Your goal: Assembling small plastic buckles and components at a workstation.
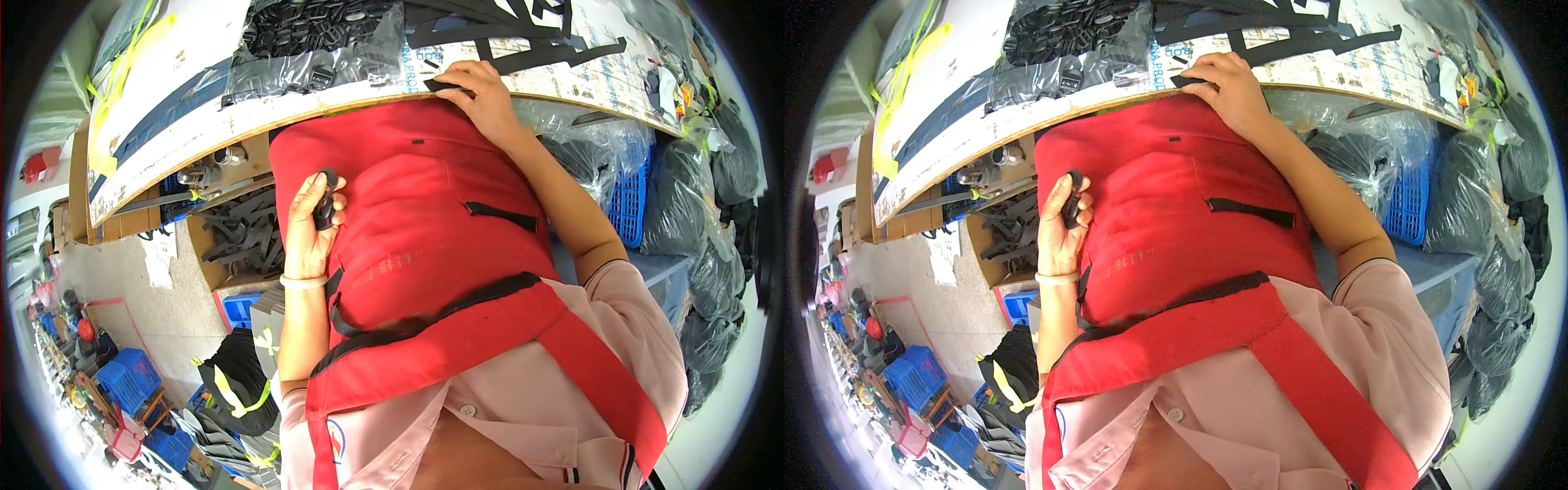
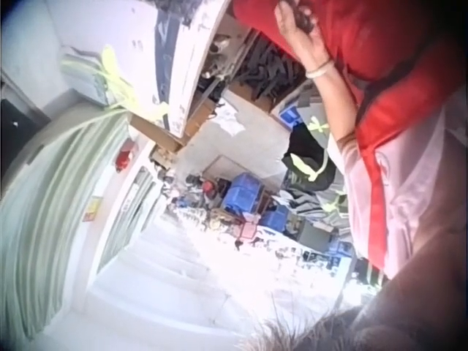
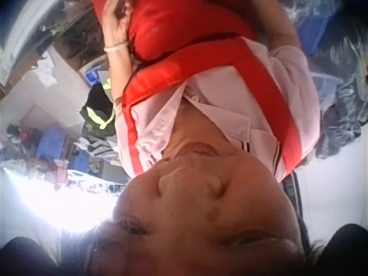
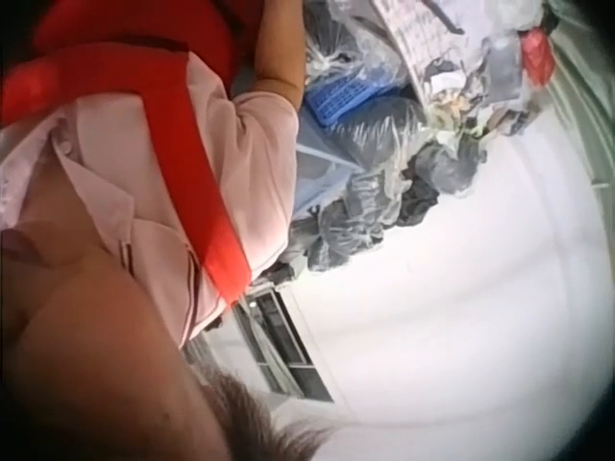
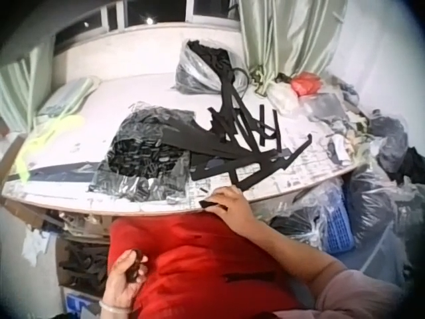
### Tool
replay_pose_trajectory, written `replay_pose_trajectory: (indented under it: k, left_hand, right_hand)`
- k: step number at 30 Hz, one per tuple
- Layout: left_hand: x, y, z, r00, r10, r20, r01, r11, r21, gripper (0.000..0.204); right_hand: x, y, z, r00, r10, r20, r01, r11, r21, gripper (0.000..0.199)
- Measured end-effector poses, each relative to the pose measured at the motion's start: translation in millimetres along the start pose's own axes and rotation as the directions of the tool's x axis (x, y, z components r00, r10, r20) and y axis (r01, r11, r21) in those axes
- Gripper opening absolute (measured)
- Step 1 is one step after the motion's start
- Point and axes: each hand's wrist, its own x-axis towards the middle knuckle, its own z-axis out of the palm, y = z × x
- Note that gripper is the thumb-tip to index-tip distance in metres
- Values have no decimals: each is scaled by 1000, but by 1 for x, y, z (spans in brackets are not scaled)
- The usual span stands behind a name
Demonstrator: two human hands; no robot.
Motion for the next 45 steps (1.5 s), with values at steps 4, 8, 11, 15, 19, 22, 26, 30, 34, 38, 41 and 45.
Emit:
replay_pose_trajectory:
  k: [4,8,11,15,19,22,26,30,34,38,41,45]
  left_hand:
    - [2,-6,4,1000,-13,-4,13,1000,20,13]
    - [10,-9,5,1000,7,28,-9,998,59,10]
    - [14,-13,12,999,32,2,-32,994,101,11]
    - [6,-13,23,995,90,-37,-76,957,279,16]
    - [1,-15,34,989,143,-34,-126,945,302,12]
    - [3,-16,41,993,113,28,-116,938,327,10]
    - [0,-17,48,978,201,47,-205,916,344,9]
    - [1,-19,39,973,223,60,-227,878,422,10]
    - [4,-24,37,937,345,57,-288,668,686,8]
    - [4,-21,40,805,540,247,-453,291,843,2]
    - [7,-21,39,752,572,328,-493,157,856,5]
    - [10,-24,35,748,563,351,-502,134,855,7]
  right_hand:
    - [7,2,-5,1000,9,0,-9,992,124,14]
    - [16,7,-7,1000,-15,-27,18,994,103,13]
    - [36,-2,-27,927,-227,-299,211,974,-84,10]
    - [49,-83,-80,871,-219,-440,294,950,108,13]
    - [29,-162,-70,942,32,334,-195,863,467,12]
    - [8,-151,-24,718,39,694,-618,495,611,15]
    - [3,-144,6,664,157,731,-737,300,605,17]
    - [3,-142,18,676,179,715,-737,188,649,17]
    - [0,-141,26,661,233,714,-746,94,660,18]
    - [-1,-141,32,657,242,714,-741,34,670,20]
    - [-4,-137,41,727,260,636,-667,50,743,22]
    - [-6,-131,43,746,250,617,-652,85,753,26]
